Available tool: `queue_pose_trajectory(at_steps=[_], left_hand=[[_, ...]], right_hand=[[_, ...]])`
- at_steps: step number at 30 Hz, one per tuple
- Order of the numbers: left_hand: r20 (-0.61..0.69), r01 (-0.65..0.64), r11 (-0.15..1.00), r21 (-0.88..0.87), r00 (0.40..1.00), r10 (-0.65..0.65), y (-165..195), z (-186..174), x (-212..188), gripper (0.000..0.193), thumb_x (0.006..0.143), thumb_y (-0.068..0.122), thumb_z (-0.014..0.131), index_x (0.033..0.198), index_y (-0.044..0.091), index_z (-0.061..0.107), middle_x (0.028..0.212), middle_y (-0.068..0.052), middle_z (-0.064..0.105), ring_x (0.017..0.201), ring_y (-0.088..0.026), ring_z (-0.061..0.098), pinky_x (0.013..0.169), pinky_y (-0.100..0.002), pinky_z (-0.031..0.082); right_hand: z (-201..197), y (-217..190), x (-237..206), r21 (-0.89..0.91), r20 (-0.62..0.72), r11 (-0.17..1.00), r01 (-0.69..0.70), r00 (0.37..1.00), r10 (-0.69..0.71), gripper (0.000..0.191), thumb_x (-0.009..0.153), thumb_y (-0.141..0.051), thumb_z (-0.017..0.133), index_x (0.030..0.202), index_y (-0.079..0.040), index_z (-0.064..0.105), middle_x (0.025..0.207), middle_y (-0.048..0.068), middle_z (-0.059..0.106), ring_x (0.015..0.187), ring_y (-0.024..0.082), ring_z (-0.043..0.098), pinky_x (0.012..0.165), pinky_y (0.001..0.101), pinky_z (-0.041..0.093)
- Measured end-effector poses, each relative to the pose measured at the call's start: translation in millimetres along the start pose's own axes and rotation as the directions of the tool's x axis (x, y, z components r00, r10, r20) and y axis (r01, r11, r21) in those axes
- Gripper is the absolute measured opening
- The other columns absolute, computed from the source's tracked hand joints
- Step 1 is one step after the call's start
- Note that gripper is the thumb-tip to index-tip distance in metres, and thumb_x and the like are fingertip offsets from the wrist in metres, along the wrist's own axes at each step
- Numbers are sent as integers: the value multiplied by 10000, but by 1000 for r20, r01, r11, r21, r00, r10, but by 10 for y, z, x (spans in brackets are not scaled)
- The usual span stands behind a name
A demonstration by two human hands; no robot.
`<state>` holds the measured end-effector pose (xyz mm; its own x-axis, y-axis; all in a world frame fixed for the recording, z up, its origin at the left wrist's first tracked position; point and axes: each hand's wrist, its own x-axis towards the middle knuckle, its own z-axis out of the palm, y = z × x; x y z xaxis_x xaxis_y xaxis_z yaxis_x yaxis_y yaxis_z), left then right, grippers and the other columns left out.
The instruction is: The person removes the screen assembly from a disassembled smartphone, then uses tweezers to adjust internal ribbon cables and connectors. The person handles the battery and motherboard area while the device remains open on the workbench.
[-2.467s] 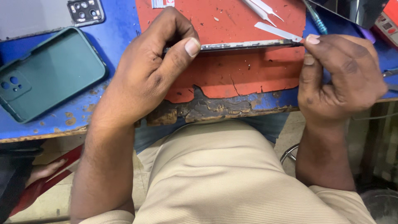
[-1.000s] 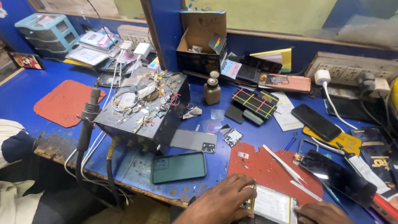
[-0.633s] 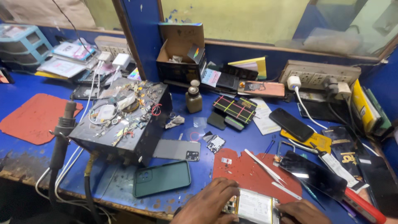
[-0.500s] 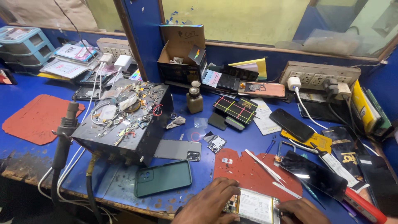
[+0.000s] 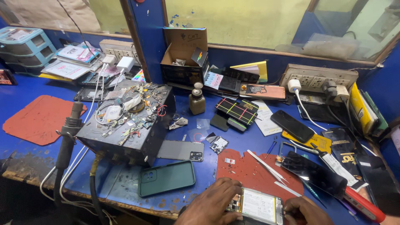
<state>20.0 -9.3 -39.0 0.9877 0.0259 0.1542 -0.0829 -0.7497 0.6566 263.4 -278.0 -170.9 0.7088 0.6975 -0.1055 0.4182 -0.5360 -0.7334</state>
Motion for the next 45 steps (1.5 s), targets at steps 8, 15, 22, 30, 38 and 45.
queue_pose_trajectory(at_steps=[8,15,22,30,38,45], left_hand=[[-72,-19,997,-69,997,14,67,-116,-44,597,861,236,805,1352,34,534,1347,-162,583,1333,-365,515,1076,-437,451],[-223,-86,994,-74,972,67,22,-155,-77,717,747,184,846,1354,-8,515,1364,-222,572,1277,-413,544,1047,-455,462],[-559,-57,989,-134,829,-28,80,-193,-206,271,891,-51,725,1130,14,614,1102,-147,678,1012,-311,681,884,-386,558],[-643,-8,991,-135,762,-82,155,-184,-316,155,917,-88,708,1011,0,623,912,-122,670,792,-265,636,715,-358,519],[-670,-42,982,-182,737,-92,193,-173,-283,148,918,-85,704,1012,10,641,918,-115,679,818,-247,657,730,-346,529],[-650,-51,983,-176,756,-77,178,-198,-283,158,921,-84,699,1030,12,637,931,-118,681,835,-259,673,752,-355,540]], right_hand=[[-160,-450,-198,-68,60,998,19,998,-15,339,769,-176,845,1067,-138,687,936,42,642,845,175,703,727,337,629],[-575,-1286,-367,-553,-260,756,350,789,-556,180,821,-88,764,979,-53,684,1024,128,688,970,344,653,847,431,538],[-478,-2028,-394,-288,-111,792,539,802,-587,163,854,-31,775,1002,-53,711,1038,64,713,978,275,699,859,385,558],[-489,-2388,83,-272,352,498,824,567,-745,253,808,-41,668,1053,-53,729,1102,81,707,1000,291,684,847,405,555],[-598,-2525,347,-265,540,435,860,506,-672,332,770,-33,669,1079,-120,757,1081,81,700,967,295,676,796,417,546],[-549,-2669,409,-252,607,408,877,472,-640,387,676,-11,665,1040,-120,737,1049,74,694,988,300,670,795,439,535]])
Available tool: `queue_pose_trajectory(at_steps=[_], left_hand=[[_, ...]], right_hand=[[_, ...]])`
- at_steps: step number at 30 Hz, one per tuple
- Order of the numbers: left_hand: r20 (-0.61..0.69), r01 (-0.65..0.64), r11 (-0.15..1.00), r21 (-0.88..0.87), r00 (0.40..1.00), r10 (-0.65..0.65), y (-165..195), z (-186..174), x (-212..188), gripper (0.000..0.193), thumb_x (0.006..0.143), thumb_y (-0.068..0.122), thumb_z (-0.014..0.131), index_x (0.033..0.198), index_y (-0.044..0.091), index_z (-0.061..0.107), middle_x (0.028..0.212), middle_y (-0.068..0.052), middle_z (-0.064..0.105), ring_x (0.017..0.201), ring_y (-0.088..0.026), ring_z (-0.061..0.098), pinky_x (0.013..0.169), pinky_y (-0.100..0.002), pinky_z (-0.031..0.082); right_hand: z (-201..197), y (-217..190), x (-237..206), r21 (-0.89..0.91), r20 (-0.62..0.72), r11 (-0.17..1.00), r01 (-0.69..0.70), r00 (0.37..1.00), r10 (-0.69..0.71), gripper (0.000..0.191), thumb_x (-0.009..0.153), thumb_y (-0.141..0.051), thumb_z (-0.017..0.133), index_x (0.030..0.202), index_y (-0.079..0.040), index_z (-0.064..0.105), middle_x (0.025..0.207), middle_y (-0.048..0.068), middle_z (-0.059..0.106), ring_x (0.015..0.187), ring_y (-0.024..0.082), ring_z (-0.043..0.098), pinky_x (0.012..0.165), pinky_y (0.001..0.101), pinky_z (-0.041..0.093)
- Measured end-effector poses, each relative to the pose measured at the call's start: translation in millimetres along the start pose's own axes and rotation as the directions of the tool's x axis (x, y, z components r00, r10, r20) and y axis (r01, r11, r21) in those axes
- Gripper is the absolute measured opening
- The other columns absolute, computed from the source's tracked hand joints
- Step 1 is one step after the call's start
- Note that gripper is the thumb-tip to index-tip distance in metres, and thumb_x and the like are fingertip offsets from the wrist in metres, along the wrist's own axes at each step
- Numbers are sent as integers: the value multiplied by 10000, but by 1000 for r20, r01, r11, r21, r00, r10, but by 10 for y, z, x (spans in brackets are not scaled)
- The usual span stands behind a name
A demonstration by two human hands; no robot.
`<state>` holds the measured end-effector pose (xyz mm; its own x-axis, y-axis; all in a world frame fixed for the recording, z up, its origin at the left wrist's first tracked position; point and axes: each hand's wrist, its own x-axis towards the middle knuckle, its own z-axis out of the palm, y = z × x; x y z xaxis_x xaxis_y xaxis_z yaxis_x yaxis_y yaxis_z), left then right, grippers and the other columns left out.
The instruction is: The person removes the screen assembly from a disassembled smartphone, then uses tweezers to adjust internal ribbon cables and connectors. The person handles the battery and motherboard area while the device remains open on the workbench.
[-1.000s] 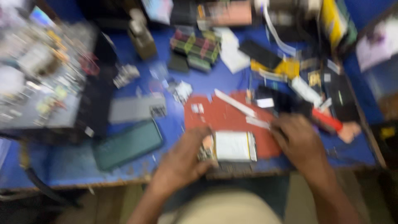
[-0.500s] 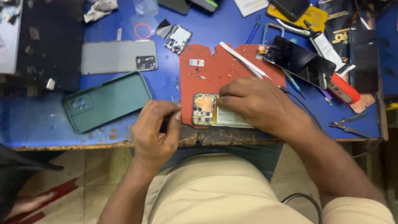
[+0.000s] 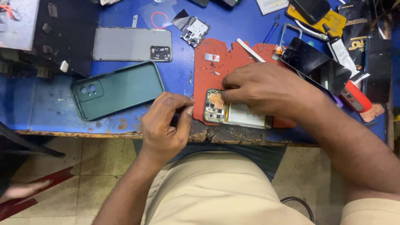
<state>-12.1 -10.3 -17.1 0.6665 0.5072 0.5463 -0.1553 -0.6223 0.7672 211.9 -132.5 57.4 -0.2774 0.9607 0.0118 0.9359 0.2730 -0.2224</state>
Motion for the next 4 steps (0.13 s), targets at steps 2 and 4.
queue_pose_trajectory(at_steps=[2,4], left_hand=[[13,4,1000,5,1000,-4,4,-6,8,154,928,-79,705,1034,12,638,934,-119,684,837,-261,674,751,-356,539],[21,21,1000,-2,1000,-21,17,0,0,154,928,-79,703,1036,10,639,934,-120,688,838,-259,681,751,-352,546]], right_hand=[[-22,-71,106,-45,114,998,-51,992,56,300,755,-52,685,1040,-137,723,997,76,665,972,284,663,809,443,523],[-193,2,235,-66,173,995,-75,981,85,257,795,-73,695,1040,-146,715,971,77,651,964,276,659,815,445,517]])
